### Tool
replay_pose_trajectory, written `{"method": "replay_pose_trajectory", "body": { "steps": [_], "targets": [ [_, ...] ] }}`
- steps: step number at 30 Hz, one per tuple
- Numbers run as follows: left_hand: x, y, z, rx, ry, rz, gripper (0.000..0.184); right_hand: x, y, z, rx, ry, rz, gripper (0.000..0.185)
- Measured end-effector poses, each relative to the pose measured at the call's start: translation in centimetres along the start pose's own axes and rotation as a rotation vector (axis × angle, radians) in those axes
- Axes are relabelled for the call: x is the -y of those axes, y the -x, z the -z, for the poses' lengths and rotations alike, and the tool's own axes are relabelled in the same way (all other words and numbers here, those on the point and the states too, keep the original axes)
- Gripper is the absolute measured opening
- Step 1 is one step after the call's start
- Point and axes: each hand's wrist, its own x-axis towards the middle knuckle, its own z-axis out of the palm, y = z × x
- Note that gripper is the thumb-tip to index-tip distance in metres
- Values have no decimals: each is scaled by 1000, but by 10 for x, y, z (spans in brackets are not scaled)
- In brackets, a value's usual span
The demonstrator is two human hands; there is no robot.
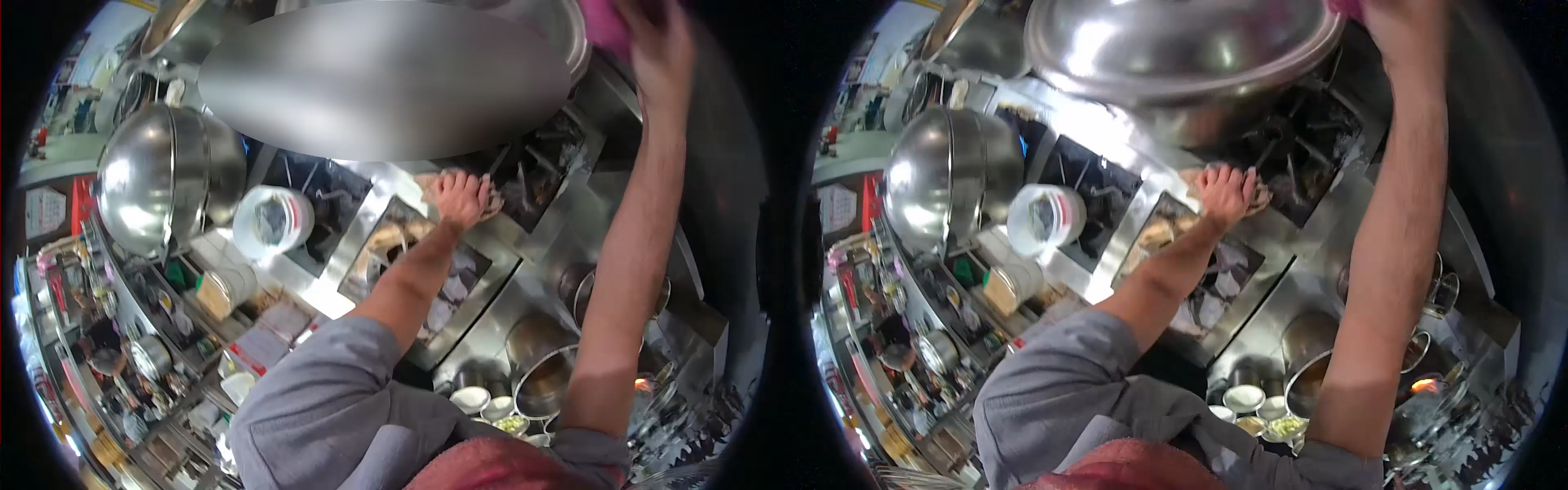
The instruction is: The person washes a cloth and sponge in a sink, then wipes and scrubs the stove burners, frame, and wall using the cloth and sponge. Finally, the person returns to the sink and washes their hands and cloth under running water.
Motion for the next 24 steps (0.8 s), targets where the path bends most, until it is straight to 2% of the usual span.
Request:
{"method": "replay_pose_trajectory", "body": {
  "steps": [2,4,6,7,9,10,11,12,13,15,17,19,20,22,23,24],
  "targets": [
    [2,-3,-1,-29,26,-22,25,55,9,-2,322,-80,-154,46],
    [6,-3,-1,115,40,-16,27,45,34,0,293,-169,-249,40],
    [17,-1,6,122,53,-65,33,26,106,-15,5,-398,-396,31],
    [16,-7,23,124,79,-88,33,3,149,-12,-40,-344,-541,38],
    [7,-17,70,335,1100,767,31,-46,257,-11,-113,-323,-879,45],
    [1,-7,72,364,1096,749,31,-40,294,-13,-141,-298,-1081,54],
    [-3,8,72,283,1063,601,28,-40,328,-16,-176,-469,-1396,69],
    [-8,19,76,209,1025,453,25,-33,339,-20,-264,-947,-1521,62],
    [-11,27,79,352,1043,407,18,-30,346,-32,-329,-1248,-1307,54],
    [-14,20,98,74,877,59,20,-35,343,-55,-335,-881,-1167,42],
    [2,12,111,6,837,304,19,-34,320,-74,-257,-264,-826,29],
    [26,7,96,-164,899,550,18,-63,328,-95,31,392,-521,24],
    [32,8,86,-149,906,539,18,-63,336,-96,119,690,-297,29],
    [42,8,63,80,730,415,18,-74,354,-69,154,740,-309,30],
    [44,8,55,92,734,397,18,-83,365,-53,206,776,-319,32],
    [42,8,46,105,528,150,20,-99,378,-34,114,606,-598,34]
  ]
}}
